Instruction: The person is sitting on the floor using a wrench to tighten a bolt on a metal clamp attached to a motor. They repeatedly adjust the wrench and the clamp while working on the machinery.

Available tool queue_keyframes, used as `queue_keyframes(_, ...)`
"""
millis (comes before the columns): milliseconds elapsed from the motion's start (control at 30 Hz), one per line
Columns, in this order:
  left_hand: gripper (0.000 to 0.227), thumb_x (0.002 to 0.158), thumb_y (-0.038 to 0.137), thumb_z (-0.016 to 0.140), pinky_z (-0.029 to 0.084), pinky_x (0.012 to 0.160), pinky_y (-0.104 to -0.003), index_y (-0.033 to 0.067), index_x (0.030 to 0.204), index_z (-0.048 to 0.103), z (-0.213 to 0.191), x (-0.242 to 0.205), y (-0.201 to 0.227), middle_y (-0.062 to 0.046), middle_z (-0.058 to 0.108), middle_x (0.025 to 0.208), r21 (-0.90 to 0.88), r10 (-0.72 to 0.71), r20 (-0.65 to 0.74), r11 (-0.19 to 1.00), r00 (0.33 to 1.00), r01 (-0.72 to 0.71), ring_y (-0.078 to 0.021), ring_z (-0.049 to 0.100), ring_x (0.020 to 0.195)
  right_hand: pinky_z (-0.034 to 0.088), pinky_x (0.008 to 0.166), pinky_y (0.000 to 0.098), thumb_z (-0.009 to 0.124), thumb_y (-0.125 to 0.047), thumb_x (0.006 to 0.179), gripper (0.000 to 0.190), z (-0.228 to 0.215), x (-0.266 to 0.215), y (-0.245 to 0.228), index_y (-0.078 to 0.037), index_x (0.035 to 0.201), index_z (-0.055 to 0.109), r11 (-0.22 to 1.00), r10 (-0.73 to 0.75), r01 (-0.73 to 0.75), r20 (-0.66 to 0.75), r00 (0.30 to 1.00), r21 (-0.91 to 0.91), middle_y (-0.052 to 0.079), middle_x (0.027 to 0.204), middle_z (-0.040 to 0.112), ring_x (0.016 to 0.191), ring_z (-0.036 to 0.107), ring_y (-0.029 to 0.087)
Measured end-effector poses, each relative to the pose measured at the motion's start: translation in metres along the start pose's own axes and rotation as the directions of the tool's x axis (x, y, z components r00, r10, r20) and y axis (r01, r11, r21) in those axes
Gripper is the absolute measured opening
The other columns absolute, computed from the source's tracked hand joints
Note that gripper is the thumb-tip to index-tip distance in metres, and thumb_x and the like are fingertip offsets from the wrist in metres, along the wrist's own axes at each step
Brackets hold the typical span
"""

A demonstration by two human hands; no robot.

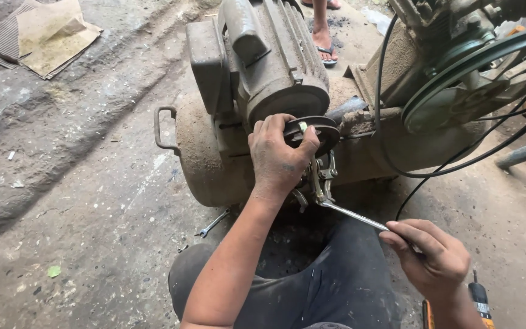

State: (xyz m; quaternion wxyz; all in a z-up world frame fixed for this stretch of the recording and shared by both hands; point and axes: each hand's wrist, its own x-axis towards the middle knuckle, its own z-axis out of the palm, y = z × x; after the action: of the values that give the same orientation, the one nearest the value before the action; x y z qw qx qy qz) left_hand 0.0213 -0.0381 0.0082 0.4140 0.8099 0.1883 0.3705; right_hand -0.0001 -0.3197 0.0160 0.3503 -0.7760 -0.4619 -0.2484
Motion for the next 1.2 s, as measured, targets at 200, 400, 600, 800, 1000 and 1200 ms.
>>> queue_keyframes(200,0.037,0.085,0.046,0.059,0.043,0.094,-0.041,0.0114,0.096,0.066,-0.002,-0.002,-0.002,0.001,0.067,0.092,-0.077,-0.012,-0.022,0.997,1.0,0.01,-0.0203,0.061,0.094,0.054,0.05,0.0327,0.073,-0.012,0.091,0.017,-0.012,0.006,-0.002,0.002,0.099,0.071,0.99,-0.03,0.058,0.206,0.978,-0.132,0.008,0.069,0.069,0.052,0.064,0.018)
queue_keyframes(400,0.034,0.084,0.042,0.062,0.047,0.089,-0.04,0.0101,0.095,0.066,0.006,-0.002,-0.008,0.0,0.067,0.09,-0.073,0.051,-0.119,0.996,0.992,-0.06,-0.0214,0.061,0.089,0.053,0.055,0.031,0.065,-0.012,0.096,0.013,0.01,-0.041,0.009,-0.001,0.102,0.07,0.988,0.139,-0.13,0.117,0.983,-0.078,0.006,0.08,0.073,0.057,0.065,0.018)
queue_keyframes(600,0.036,0.086,0.041,0.058,0.05,0.078,-0.035,0.0084,0.1,0.062,0.001,-0.01,-0.032,-0.003,0.06,0.092,-0.297,-0.145,0.013,0.944,0.989,0.143,-0.0194,0.058,0.087,0.05,0.045,0.0369,0.072,-0.017,0.095,0.041,-0.025,0.008,0.001,-0.005,0.132,0.059,0.942,-0.169,0.255,0.348,0.922,-0.218,0.001,0.065,0.063,0.048,0.054,0.016)
queue_keyframes(800,0.036,0.083,0.043,0.06,0.05,0.075,-0.031,0.0112,0.101,0.063,-0.008,-0.009,-0.025,0.001,0.062,0.091,-0.362,-0.214,0.087,0.903,0.973,0.23,-0.0131,0.056,0.082,0.05,0.052,0.0362,0.067,-0.012,0.093,0.019,-0.018,0.026,0.005,0.001,0.107,0.065,0.988,-0.151,0.155,0.285,0.947,0.009,0.008,0.07,0.062,0.052,0.056,0.022)
queue_keyframes(1000,0.037,0.086,0.041,0.059,0.045,0.059,-0.026,0.0086,0.102,0.061,0.001,-0.017,-0.045,0.002,0.056,0.079,-0.449,-0.217,0.047,0.868,0.975,0.214,-0.0083,0.047,0.065,0.05,0.056,0.0355,0.062,-0.021,0.097,0.019,0.027,-0.07,0.048,-0.005,0.1,0.071,0.991,0.13,-0.133,0.119,0.984,0.014,0.006,0.076,0.069,0.058,0.064,0.021)
queue_keyframes(1200,0.039,0.087,0.044,0.059,0.048,0.065,-0.027,0.008,0.103,0.06,-0.003,-0.015,-0.044,0.002,0.056,0.079,-0.487,-0.187,0.061,0.852,0.981,0.192,-0.0095,0.051,0.068,0.048,0.058,0.0292,0.059,-0.021,0.1,0.022,0.053,-0.094,0.056,-0.006,0.094,0.074,0.831,0.521,-0.533,0.112,0.846,0.159,0.002,0.079,0.07,0.061,0.06,0.014)
